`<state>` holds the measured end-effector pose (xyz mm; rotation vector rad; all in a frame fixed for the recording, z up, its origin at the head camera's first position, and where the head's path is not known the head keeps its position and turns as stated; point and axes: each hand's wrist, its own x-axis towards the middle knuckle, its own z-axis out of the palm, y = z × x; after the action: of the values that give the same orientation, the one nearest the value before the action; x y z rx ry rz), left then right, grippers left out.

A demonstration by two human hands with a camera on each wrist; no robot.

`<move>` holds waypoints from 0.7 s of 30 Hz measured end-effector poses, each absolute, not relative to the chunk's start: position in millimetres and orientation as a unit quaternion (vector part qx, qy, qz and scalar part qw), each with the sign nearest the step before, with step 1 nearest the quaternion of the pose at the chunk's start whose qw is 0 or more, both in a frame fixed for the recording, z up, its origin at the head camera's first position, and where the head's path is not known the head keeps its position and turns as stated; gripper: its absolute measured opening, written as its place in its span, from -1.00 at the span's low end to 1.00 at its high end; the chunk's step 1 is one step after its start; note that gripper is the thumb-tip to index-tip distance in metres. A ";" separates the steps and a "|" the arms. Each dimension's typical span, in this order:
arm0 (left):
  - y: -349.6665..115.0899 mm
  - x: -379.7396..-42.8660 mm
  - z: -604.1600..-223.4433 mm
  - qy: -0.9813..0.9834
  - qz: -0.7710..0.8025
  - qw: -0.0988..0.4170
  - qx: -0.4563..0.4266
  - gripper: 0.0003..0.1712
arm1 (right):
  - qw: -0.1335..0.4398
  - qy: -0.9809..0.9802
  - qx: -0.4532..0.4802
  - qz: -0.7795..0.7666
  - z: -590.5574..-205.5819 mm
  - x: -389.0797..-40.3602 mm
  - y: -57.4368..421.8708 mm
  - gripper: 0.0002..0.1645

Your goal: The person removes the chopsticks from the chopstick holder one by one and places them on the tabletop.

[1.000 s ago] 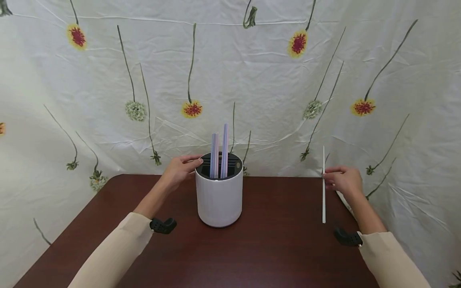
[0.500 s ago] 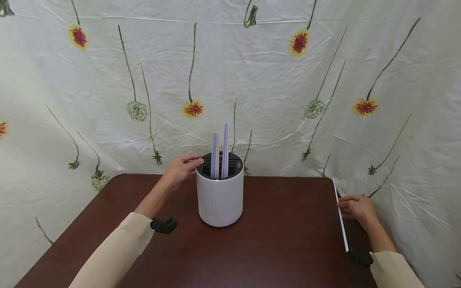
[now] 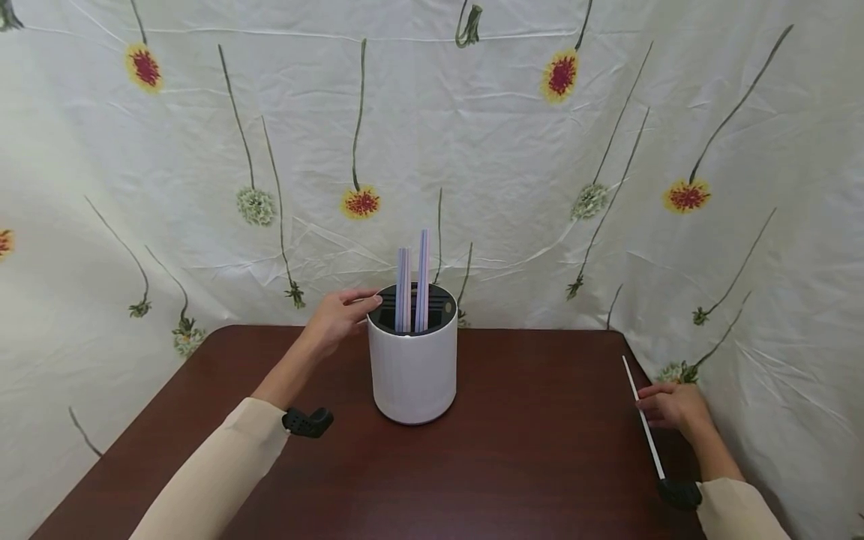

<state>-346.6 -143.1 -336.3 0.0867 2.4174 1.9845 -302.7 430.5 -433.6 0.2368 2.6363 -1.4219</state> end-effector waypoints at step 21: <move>-143.1 -347.1 -336.4 0.771 0.637 0.004 0.023 -0.48 | 0.055 0.880 0.110 -0.460 -459.0 -304.9 431.3 -0.60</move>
<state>-347.1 -143.1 -336.4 0.0712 2.4144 1.9948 -304.9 431.3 -459.0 0.3339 2.6710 -1.3959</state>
